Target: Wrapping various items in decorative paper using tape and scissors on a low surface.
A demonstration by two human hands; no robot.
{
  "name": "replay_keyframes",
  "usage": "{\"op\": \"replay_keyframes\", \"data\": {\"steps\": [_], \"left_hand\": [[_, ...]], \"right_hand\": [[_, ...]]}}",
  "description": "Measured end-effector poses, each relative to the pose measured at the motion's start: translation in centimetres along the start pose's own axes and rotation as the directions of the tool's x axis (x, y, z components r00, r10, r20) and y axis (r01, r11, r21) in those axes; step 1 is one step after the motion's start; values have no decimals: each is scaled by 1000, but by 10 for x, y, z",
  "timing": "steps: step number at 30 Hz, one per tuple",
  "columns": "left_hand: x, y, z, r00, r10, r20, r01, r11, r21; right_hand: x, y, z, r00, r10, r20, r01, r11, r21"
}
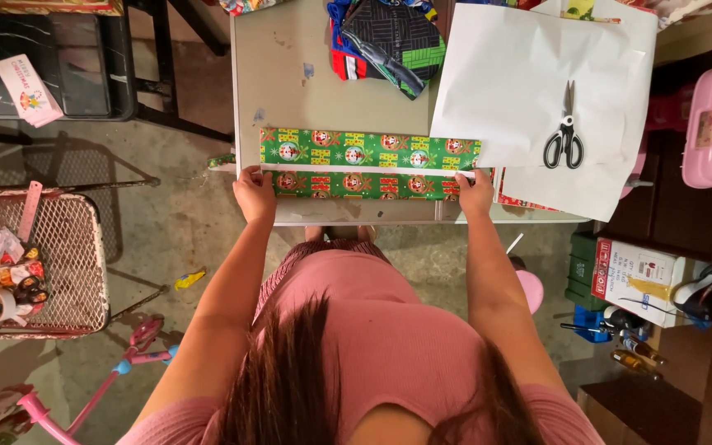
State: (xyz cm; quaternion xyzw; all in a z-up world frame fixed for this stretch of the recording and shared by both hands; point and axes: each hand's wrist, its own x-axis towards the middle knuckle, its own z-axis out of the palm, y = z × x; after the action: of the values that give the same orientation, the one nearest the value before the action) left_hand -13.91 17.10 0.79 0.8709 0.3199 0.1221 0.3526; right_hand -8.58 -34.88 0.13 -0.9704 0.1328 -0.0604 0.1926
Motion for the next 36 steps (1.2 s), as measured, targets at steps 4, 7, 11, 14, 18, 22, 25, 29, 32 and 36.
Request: {"op": "replay_keyframes", "data": {"steps": [4,7,11,14,18,22,25,29,32,36], "left_hand": [[1,0,1,1000,-6,1,6,1000,3],[2,0,-1,1000,9,7,-9,1000,-12],[5,1,-6,992,118,53,-121,991,59],[8,4,-8,966,211,149,-243,938,248],[11,14,-14,867,417,274,-499,728,471],[18,37,-29,602,682,416,-795,461,394],[26,39,-25,205,938,279,-964,144,224],[33,38,-17,60,951,303,-985,7,171],[32,46,-21,19,942,336,-985,-39,166],[28,26,0,117,948,296,-986,75,148]], "right_hand": [[4,0,-1,998,43,38,-44,999,11],[7,13,7,998,43,46,-43,999,-12],[12,15,8,991,101,87,-98,994,-38],[13,24,15,981,155,120,-151,988,-43],[13,11,2,972,200,124,-199,980,-20],[19,-50,-28,961,273,41,-262,949,-177],[4,-113,-12,966,-240,-99,214,952,-218],[-59,-235,34,856,-407,319,329,904,272],[-96,-284,39,631,-731,258,623,676,394],[-119,-286,56,532,-813,235,824,561,76]]}}
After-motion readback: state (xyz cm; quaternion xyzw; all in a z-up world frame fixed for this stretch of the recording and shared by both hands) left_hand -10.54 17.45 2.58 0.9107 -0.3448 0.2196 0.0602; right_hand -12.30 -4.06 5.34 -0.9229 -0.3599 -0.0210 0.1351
